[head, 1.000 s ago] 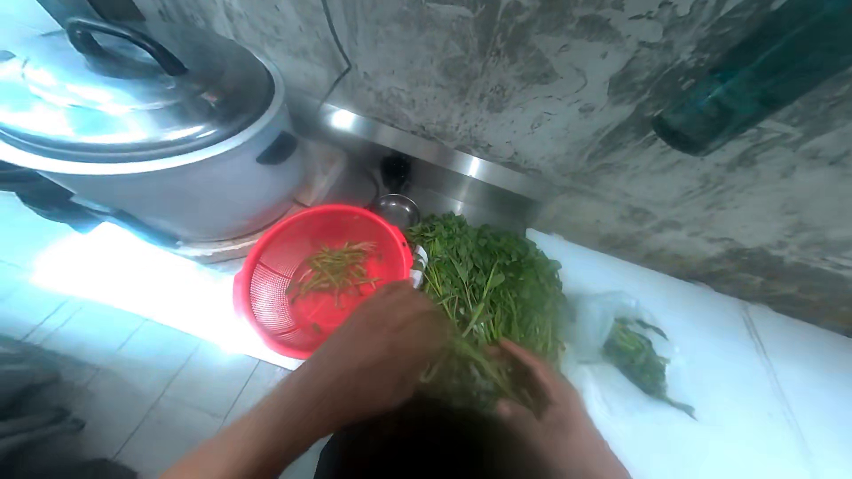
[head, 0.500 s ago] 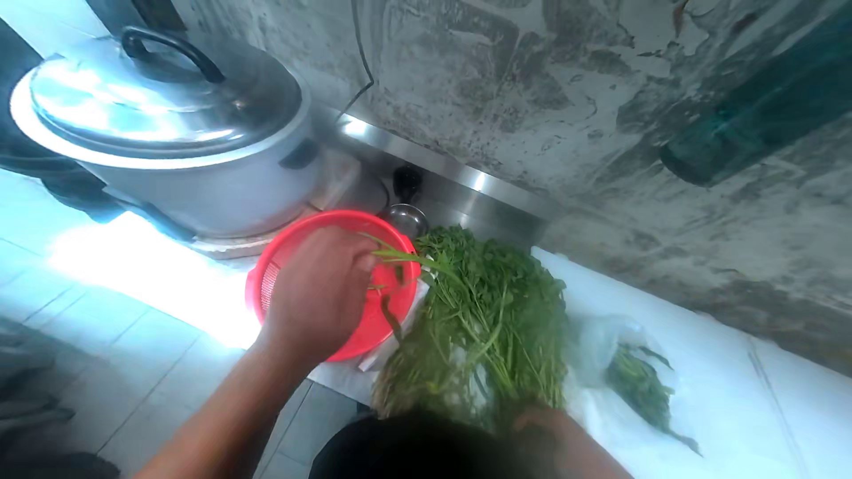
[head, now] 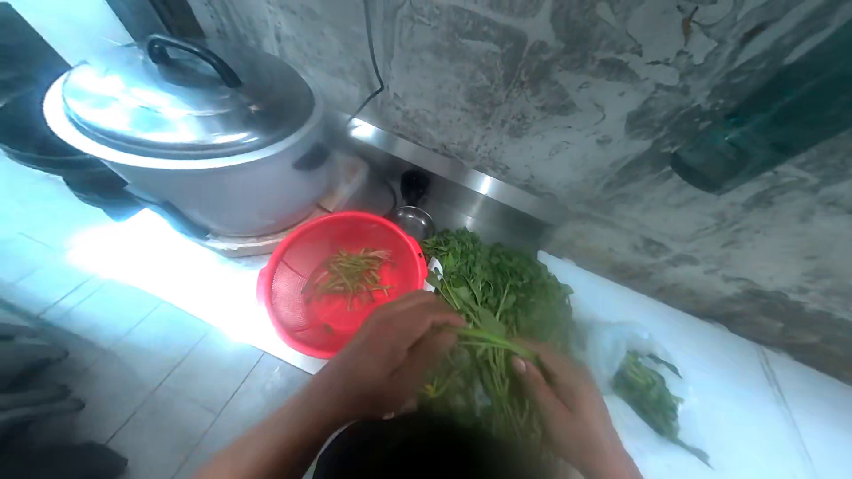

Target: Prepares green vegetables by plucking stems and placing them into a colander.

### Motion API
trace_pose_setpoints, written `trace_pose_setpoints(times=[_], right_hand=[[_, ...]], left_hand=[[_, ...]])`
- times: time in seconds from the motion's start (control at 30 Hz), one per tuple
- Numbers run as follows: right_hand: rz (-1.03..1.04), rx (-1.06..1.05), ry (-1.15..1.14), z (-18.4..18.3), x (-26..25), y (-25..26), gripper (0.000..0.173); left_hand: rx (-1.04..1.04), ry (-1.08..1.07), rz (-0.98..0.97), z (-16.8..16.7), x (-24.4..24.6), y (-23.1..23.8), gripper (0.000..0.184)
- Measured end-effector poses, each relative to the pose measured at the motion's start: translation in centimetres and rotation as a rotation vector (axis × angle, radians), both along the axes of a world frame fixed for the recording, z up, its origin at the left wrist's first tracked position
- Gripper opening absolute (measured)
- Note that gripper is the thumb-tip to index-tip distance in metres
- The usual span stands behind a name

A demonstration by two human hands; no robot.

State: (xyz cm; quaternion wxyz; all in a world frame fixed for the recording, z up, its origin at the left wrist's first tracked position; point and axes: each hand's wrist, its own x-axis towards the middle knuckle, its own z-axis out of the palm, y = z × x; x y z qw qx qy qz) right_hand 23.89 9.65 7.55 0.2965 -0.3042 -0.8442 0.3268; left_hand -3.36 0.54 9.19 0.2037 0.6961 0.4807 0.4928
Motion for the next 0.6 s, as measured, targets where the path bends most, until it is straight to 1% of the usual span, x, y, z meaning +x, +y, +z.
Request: trace_pose_setpoints(times=[0.03, 0.1, 0.17, 0.23, 0.3, 0.33, 0.37, 0.4, 0.43, 0.5, 0.53, 0.57, 0.6], right_hand=[[0.029, -0.035, -0.006, -0.1, 0.4, -0.1, 0.03], [0.058, 0.02, -0.064, -0.3, 1.0, -0.2, 0.033], [0.074, 0.065, -0.111, -0.3, 1.2, -0.5, 0.035], [0.052, 0.043, -0.123, -0.1, 1.3, -0.7, 0.041], [-0.012, -0.004, -0.142, 0.0, 1.7, -0.6, 0.052], [-0.042, -0.028, -0.151, 0.0, 2.1, -0.6, 0.051], [-0.063, -0.04, -0.142, -0.1, 2.5, -0.7, 0.045], [-0.062, -0.037, -0.125, 0.0, 2.7, -1.0, 0.036], [-0.035, -0.024, -0.106, 0.2, 2.7, -1.4, 0.029], [0.009, 0.016, -0.062, 0.6, 2.4, -2.2, 0.025], [0.005, 0.043, -0.043, 0.8, 2.4, -2.4, 0.025], [-0.005, 0.062, -0.031, 0.9, 2.7, -2.3, 0.024], [-0.009, 0.079, -0.035, 0.9, 3.2, -2.1, 0.023]], left_hand=[[-0.021, 0.078, 0.02, -0.4, -0.4, -0.2, 0.027], [-0.041, 0.265, 0.047, -0.9, -0.7, -0.4, 0.031], [-0.044, 0.407, 0.043, -1.3, -0.6, -0.4, 0.032], [-0.033, 0.472, 0.064, -1.7, -0.2, -0.3, 0.031], [-0.004, 0.48, 0.166, -2.1, 0.1, 0.0, 0.03], [0.004, 0.448, 0.234, -2.5, 0.3, 0.2, 0.031], [-0.008, 0.369, 0.301, -3.0, 0.6, 0.3, 0.032], [-0.042, 0.244, 0.359, -3.6, 1.0, 0.4, 0.032], [-0.1, 0.07, 0.395, -4.2, 1.6, 0.4, 0.031], [-0.217, -0.414, 0.437, -4.9, 2.5, 0.8, 0.029], [-0.245, -0.69, 0.474, -4.9, 2.3, 1.2, 0.028], [-0.228, -0.901, 0.516, -4.8, 1.6, 1.7, 0.028], [-0.172, -0.98, 0.554, -4.6, 0.6, 2.0, 0.028]])
